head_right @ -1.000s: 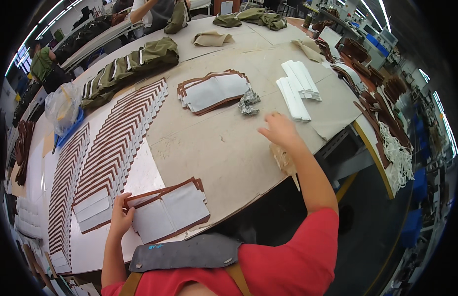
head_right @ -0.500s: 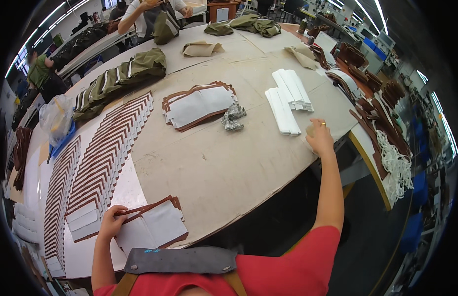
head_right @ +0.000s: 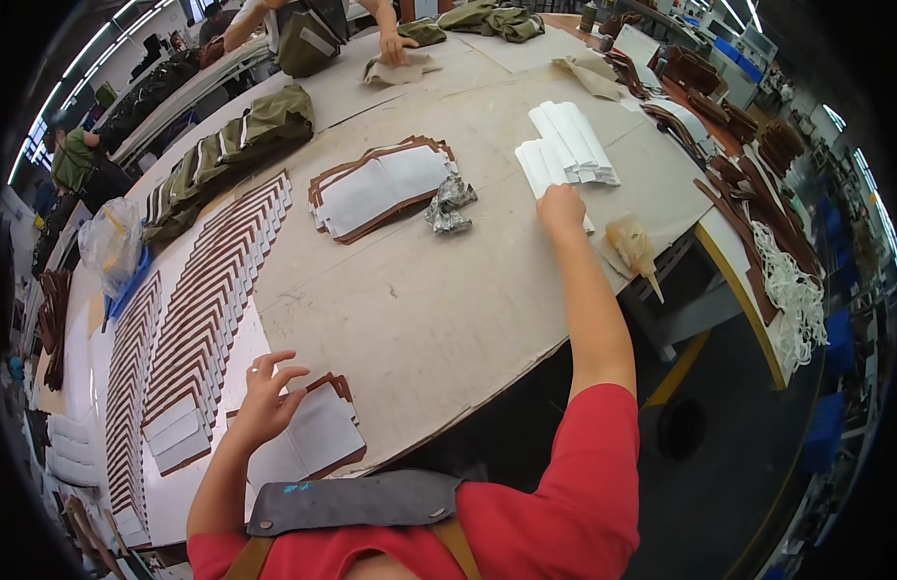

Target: The person applies glue from a squeeze bottle onto white rectangular fabric strips laid out on a table. They then pick up brown fabric frames and press the glued white strips onto them, smoothing the edges. The person repeats this process, stacking the completed units on the table.

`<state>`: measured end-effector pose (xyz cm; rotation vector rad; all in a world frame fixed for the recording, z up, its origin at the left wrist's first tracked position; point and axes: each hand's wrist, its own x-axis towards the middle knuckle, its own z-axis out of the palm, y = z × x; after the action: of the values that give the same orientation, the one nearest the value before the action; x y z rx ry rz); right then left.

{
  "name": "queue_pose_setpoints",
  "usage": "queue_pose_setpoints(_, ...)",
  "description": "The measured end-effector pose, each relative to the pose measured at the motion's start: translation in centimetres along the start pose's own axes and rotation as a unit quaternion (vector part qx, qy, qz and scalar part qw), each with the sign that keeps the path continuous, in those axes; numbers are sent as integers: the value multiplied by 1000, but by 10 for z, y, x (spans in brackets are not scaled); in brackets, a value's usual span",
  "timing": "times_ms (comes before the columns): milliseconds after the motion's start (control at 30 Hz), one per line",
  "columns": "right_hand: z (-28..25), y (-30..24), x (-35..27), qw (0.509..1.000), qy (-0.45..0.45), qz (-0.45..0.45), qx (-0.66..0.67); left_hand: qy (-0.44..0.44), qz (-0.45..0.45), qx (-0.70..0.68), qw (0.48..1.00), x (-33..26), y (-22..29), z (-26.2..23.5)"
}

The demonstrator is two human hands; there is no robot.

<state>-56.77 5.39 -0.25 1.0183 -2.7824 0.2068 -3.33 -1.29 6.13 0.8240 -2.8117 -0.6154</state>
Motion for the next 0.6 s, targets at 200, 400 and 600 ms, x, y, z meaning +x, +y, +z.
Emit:
queue_pose_setpoints(200,6,45,12,972,8,68,225,-41,89,-68,993,49,25,13)
queue_pose_setpoints(400,10,65,-35,824,217,91,515,-56,225,-147,962,111,56,44)
queue_pose_setpoints(600,-50,43,-98,816,255,64,515,-39,274,-298,914,167,116,78)
